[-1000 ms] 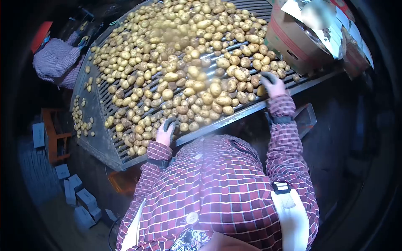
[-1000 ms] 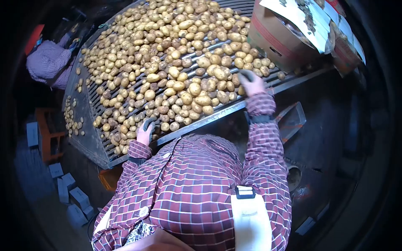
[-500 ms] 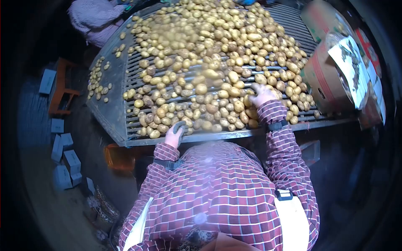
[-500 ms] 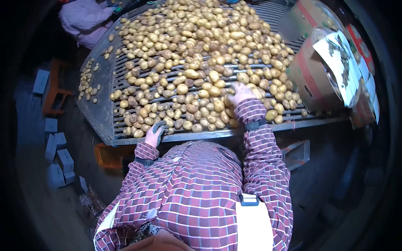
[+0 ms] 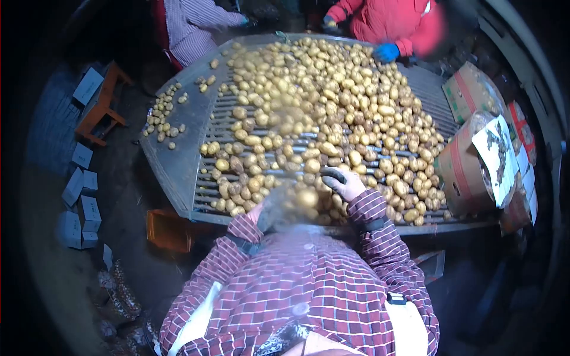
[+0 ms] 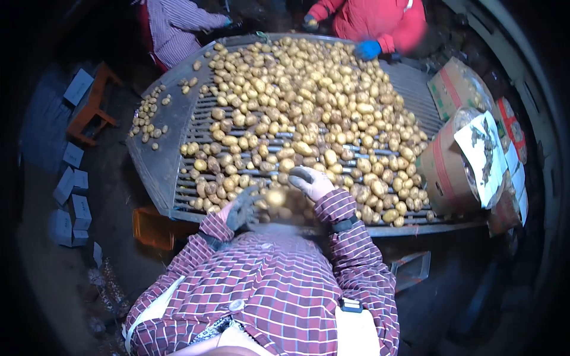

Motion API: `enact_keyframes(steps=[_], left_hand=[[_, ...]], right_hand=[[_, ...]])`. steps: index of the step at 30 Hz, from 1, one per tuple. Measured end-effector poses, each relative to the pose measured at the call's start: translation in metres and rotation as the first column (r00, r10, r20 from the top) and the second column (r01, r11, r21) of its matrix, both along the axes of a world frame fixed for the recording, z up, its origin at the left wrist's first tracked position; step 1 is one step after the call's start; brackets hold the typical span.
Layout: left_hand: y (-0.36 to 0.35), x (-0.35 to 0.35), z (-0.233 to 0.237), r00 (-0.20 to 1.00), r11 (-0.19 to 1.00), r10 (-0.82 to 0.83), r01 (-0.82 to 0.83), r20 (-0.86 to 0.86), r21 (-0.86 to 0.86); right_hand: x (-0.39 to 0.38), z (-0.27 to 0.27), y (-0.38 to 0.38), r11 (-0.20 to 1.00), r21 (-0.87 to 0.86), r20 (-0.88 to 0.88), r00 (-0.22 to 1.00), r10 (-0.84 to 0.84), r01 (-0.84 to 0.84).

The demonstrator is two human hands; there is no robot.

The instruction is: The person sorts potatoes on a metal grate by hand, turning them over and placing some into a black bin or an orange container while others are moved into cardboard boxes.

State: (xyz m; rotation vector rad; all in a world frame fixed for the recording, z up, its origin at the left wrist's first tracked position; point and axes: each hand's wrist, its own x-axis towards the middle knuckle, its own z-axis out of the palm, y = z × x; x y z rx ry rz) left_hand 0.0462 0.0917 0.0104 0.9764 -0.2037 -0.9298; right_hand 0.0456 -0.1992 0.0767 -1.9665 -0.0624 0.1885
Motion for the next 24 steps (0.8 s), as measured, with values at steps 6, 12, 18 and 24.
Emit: enact_keyframes(steps=[6, 12, 18, 24], left_hand=[[0.044, -0.003, -0.007, 0.944, 0.993, 0.1, -0.078, -0.313, 0.084], [0.099, 0.01, -0.048, 0.914, 0.946, 0.101, -0.21, 0.393, 0.246], [0.088, 0.015, 0.031, 0.947, 0.946, 0.322, -0.321, -0.005, 0.037], [0.074, 0.034, 0.019, 0.894, 0.965, 0.223, -0.26, -0.388, -0.045]], right_hand=[[0.107, -0.033, -0.018, 0.598, -0.792, 0.05, 0.99, -0.135, 0.122], [0.128, -0.043, 0.022, 0.448, -0.894, -0.108, 0.976, -0.19, -0.011], [0.132, -0.059, 0.017, 0.46, -0.888, -0.066, 0.984, -0.163, 0.017], [0.114, -0.066, 0.012, 0.447, -0.892, -0.017, 0.982, -0.188, 0.07]])
